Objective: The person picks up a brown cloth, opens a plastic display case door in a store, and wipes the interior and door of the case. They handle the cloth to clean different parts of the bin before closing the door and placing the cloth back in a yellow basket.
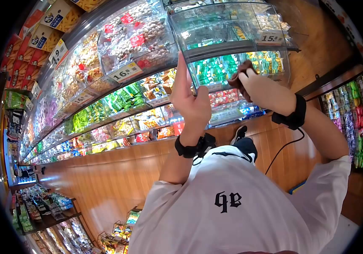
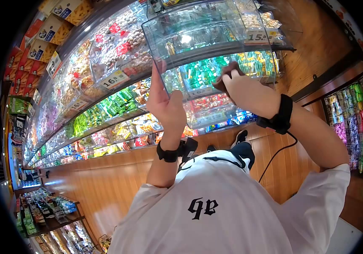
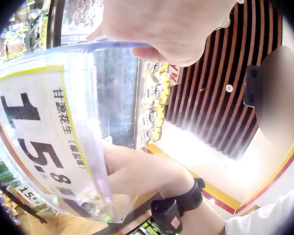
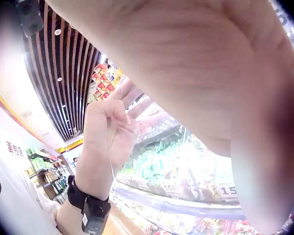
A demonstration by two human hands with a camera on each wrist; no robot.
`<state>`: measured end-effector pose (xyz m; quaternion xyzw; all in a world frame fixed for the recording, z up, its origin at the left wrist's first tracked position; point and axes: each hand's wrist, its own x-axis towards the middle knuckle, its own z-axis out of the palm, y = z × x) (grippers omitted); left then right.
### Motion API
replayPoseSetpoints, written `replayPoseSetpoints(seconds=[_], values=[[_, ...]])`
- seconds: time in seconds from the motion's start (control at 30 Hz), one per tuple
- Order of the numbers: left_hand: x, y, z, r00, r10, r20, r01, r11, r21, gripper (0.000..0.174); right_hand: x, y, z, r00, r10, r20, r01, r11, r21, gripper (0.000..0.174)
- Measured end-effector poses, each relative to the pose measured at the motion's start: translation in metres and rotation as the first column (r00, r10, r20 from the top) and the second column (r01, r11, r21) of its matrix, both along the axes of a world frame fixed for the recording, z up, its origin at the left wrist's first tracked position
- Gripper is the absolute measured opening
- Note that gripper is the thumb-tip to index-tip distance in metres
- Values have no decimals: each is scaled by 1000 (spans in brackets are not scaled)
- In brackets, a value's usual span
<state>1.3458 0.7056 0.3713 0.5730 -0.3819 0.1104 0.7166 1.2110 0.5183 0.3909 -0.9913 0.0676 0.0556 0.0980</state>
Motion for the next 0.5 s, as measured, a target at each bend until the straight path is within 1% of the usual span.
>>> replayPoseSetpoints(seconds=[0.03,0.07,0.17,0.2,0.23,0.3,0.37,0.4,0.5], values=[[2,0,-2,999,19,48,-19,1000,0,81,-1,-2,-6,999,35,-34,-34,999,33,39],[2,0,-4,995,40,94,-40,999,1,80,-3,-1,-13,992,87,92,-90,995,33,34],[3,0,-6,986,78,149,-73,997,-36,77,6,6,-13,979,197,58,-201,976,81,25],[1,0,-5,990,69,121,-64,997,-45,77,16,11,-18,968,250,24,-251,955,160,18],[-1,1,-5,997,32,77,-29,999,-34,79,24,24,-10,962,269,-46,-235,903,360,19],[-4,3,-4,999,-40,-9,40,999,-24,82,41,43,-18,949,295,-107,-235,893,383,21],[-7,5,3,997,-53,-58,53,999,-11,82,47,51,-15,954,296,-34,-246,846,474,20],[-7,4,3,997,-55,-57,54,998,-14,82,48,54,-12,956,295,1,-253,818,517,20],[-2,1,-5,999,-48,-7,47,998,-40,81,43,44,-6,922,383,51,-360,803,475,25]])
